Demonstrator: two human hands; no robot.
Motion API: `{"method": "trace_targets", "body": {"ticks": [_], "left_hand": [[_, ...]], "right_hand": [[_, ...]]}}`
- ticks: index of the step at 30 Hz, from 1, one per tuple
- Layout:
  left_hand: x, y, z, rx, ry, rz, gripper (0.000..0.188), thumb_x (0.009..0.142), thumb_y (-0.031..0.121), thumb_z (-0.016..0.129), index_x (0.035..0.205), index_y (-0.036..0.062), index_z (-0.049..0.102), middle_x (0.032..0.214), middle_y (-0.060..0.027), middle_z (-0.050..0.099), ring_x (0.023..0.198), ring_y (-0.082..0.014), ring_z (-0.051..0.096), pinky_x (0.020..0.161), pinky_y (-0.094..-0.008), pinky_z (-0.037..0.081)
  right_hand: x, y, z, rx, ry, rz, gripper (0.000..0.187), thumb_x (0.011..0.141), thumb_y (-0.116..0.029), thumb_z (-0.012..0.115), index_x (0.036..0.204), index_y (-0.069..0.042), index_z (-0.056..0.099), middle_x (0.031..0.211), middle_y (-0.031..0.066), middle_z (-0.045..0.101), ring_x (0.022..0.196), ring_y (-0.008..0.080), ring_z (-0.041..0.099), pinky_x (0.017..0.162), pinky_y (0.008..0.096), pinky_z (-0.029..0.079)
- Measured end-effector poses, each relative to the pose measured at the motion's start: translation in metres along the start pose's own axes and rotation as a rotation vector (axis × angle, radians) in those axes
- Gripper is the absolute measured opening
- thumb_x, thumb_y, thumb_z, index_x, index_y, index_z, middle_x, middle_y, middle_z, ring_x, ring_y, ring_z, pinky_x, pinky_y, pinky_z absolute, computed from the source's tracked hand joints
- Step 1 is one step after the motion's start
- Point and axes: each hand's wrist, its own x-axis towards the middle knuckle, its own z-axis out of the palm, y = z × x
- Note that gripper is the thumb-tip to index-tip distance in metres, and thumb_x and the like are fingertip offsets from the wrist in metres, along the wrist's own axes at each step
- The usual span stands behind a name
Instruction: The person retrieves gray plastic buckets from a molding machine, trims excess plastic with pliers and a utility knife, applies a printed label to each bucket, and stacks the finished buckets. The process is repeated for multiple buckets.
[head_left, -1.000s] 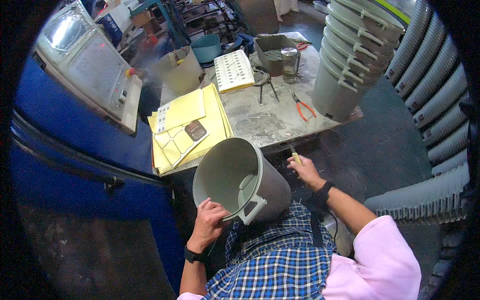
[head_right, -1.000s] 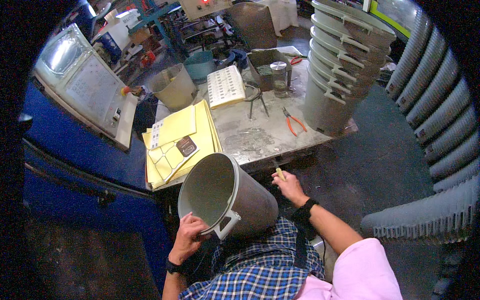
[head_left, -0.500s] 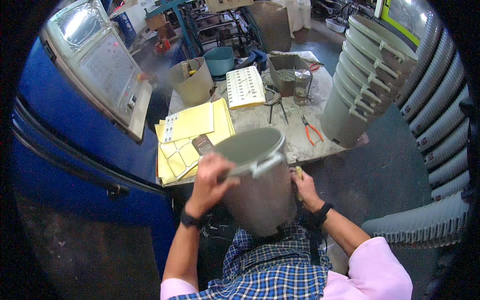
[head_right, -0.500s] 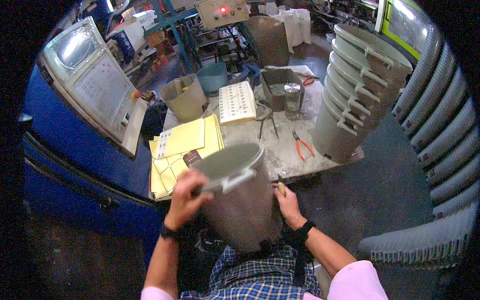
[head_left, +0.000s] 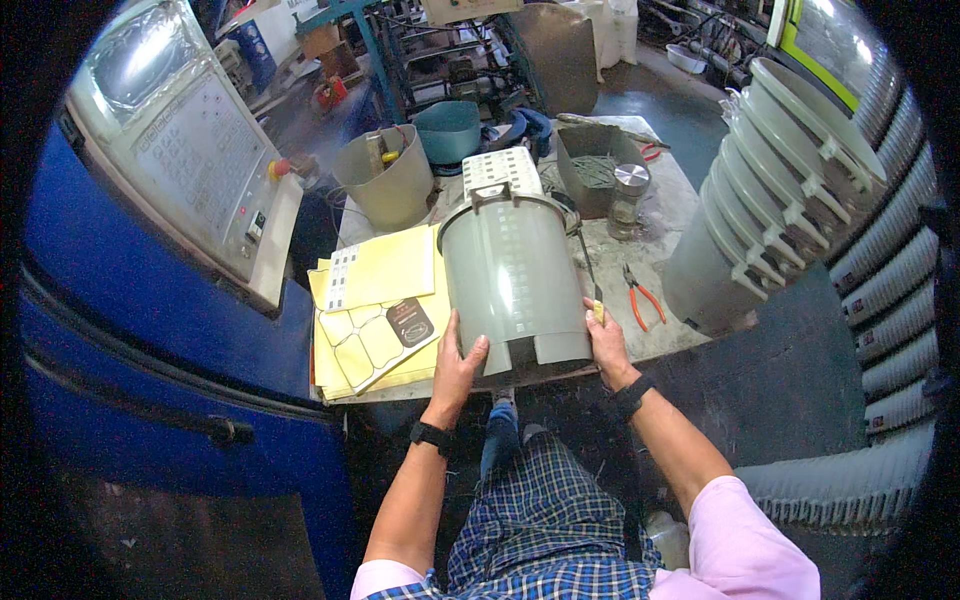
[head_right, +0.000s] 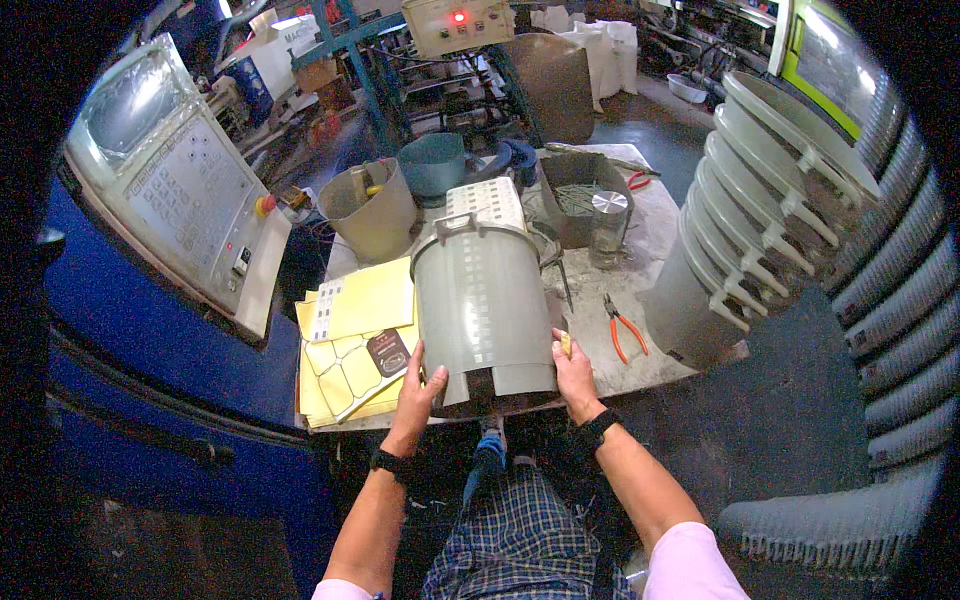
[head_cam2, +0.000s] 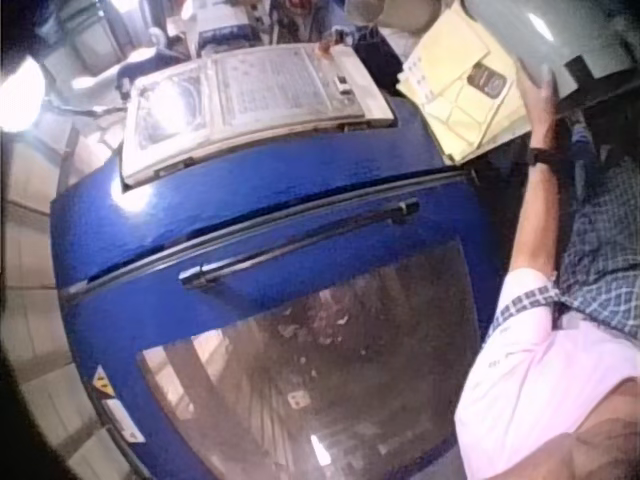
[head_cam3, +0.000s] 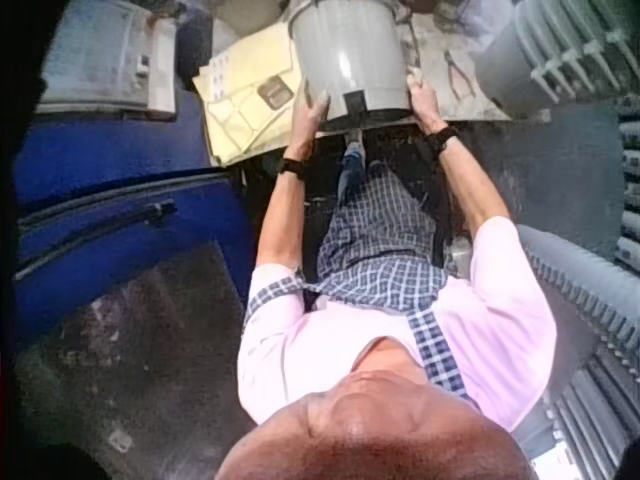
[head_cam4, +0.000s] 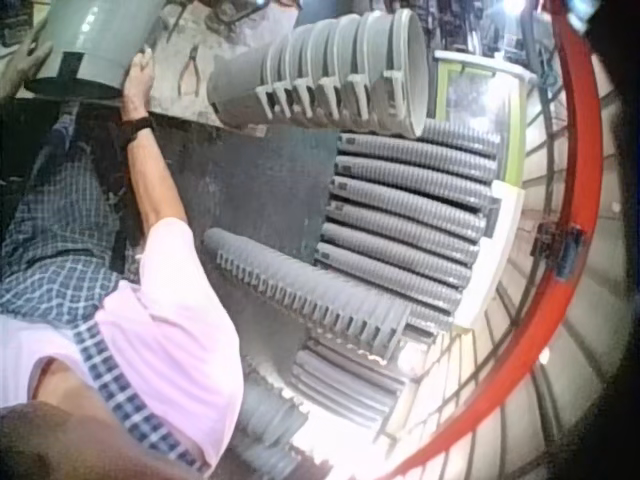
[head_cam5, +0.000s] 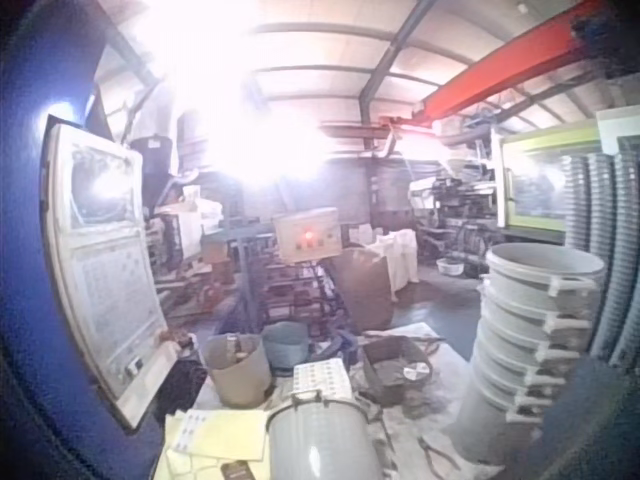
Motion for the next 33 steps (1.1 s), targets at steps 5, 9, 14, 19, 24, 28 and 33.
{"method": "trace_targets", "body": {"ticks": [5,9,14,19,24,28,33], "left_hand": [[-0.031,0.043,-0.007,-0.325,-0.045,0.105,0.047,0.087,0.029,0.055,0.127,0.0038,0.051,0.134,-0.0178,0.044,0.126,-0.0286,0.04,0.106,-0.0384,0.03],[-0.027,0.017,-0.02,-0.403,0.335,0.127,0.045,0.089,0.018,0.052,0.131,0.0024,0.045,0.125,-0.0143,0.051,0.115,-0.0255,0.048,0.101,-0.0358,0.035],[-0.007,-0.034,0.005,-0.576,-0.087,-0.502,0.067,0.09,0.044,0.048,0.144,0.0144,0.022,0.141,-0.0134,0.032,0.123,-0.0249,0.038,0.094,-0.0406,0.036],[-0.028,-0.01,0.029,-0.298,-0.014,-0.057,0.065,0.09,0.036,0.051,0.143,0.0084,0.027,0.142,-0.0213,0.028,0.131,-0.0319,0.029,0.106,-0.0385,0.027],[-0.043,0.033,0.014,0.078,0.121,0.224,0.057,0.087,0.033,0.056,0.137,0.0108,0.039,0.141,-0.0191,0.032,0.128,-0.0336,0.033,0.106,-0.0412,0.026],[-0.037,0.031,0.023,0.199,0.083,0.241,0.06,0.084,0.027,0.061,0.138,0.0126,0.038,0.144,-0.0163,0.028,0.13,-0.0347,0.03,0.105,-0.0423,0.028],[-0.023,0.021,0.029,0.122,0.086,0.248,0.064,0.083,0.027,0.062,0.139,0.0152,0.034,0.146,-0.0146,0.025,0.132,-0.0343,0.027,0.107,-0.0426,0.027]], "right_hand": [[0.035,0.018,-0.016,0.072,-0.039,0.216,0.033,0.095,-0.024,0.048,0.118,-0.003,0.055,0.098,0.0034,0.062,0.08,0.0094,0.055,0.074,0.025,0.046],[0.051,0.016,-0.039,-0.051,0.061,0.233,0.027,0.094,-0.026,0.05,0.105,-0.003,0.058,0.085,0.0072,0.063,0.054,0.0108,0.051,0.049,0.0277,0.043],[0.039,0.0,-0.057,0.163,-0.13,0.241,0.029,0.093,-0.019,0.048,0.114,0.0,0.055,0.1,0.0044,0.06,0.09,0.0138,0.056,0.081,0.0278,0.044],[0.037,0.024,-0.059,0.295,-0.218,0.276,0.037,0.095,-0.024,0.045,0.121,0.001,0.051,0.109,0.0065,0.058,0.097,0.0156,0.054,0.082,0.0303,0.045],[0.063,0.04,-0.028,0.077,-0.199,0.287,0.037,0.094,-0.025,0.046,0.118,0.003,0.05,0.107,0.0083,0.059,0.089,0.0159,0.057,0.077,0.0308,0.048],[0.055,0.018,-0.026,0.391,-0.18,0.368,0.039,0.094,-0.027,0.048,0.118,0.003,0.05,0.103,0.0076,0.061,0.082,0.0165,0.06,0.074,0.0317,0.05],[0.049,0.02,-0.031,0.367,-0.176,0.252,0.035,0.095,-0.023,0.049,0.12,0.002,0.049,0.101,0.0051,0.062,0.083,0.0137,0.06,0.071,0.0284,0.049]]}}
